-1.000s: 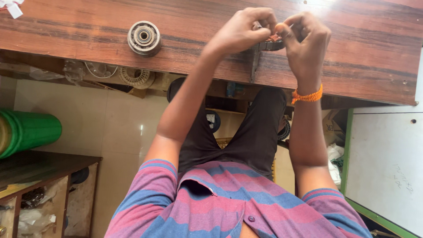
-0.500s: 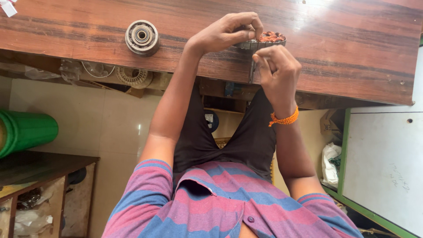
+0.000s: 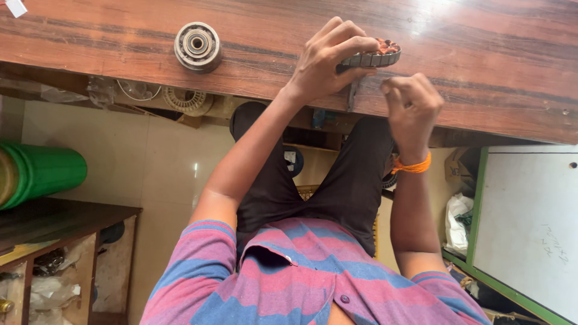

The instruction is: The person sits at a workbench and works on an electric motor armature, using their fingers to press and adjust the copper windings around the commutator, turning the armature to reach different sides. A bearing and other motor parts rest on the bench nearby.

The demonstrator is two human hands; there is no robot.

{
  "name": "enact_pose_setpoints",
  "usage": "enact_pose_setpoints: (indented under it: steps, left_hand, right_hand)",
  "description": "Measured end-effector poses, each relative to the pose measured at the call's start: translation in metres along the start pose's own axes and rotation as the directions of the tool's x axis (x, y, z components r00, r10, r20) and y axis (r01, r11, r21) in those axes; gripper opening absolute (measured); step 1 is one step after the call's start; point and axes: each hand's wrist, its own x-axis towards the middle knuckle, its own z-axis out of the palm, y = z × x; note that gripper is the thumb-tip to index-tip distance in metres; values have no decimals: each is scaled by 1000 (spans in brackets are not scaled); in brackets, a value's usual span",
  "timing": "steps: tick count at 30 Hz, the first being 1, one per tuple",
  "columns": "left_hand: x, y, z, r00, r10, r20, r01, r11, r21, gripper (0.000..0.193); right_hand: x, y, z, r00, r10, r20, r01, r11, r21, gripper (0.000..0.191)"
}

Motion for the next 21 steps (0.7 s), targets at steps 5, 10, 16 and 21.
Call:
enact_pose_setpoints:
  steps: [5,10,16,21]
  left_hand:
    - [-2,-4,0,999,-7,-40,4,996,-85,45]
    - [-4,0,-3,1000,-13,-29,11,995,-96,43]
    - [1,3,-3,999,-2,-40,-1,996,-85,44]
    - [3,18,-11,998,-61,-33,60,998,-24,33]
  right_hand:
    - [18,4,-17,999,-47,19,46,999,26,8]
    - [40,4,-9,995,-66,70,62,996,57,7]
    - [61,5,0,992,-95,86,92,995,41,5]
    - [75,16,-3,982,-105,156,103,994,26,6]
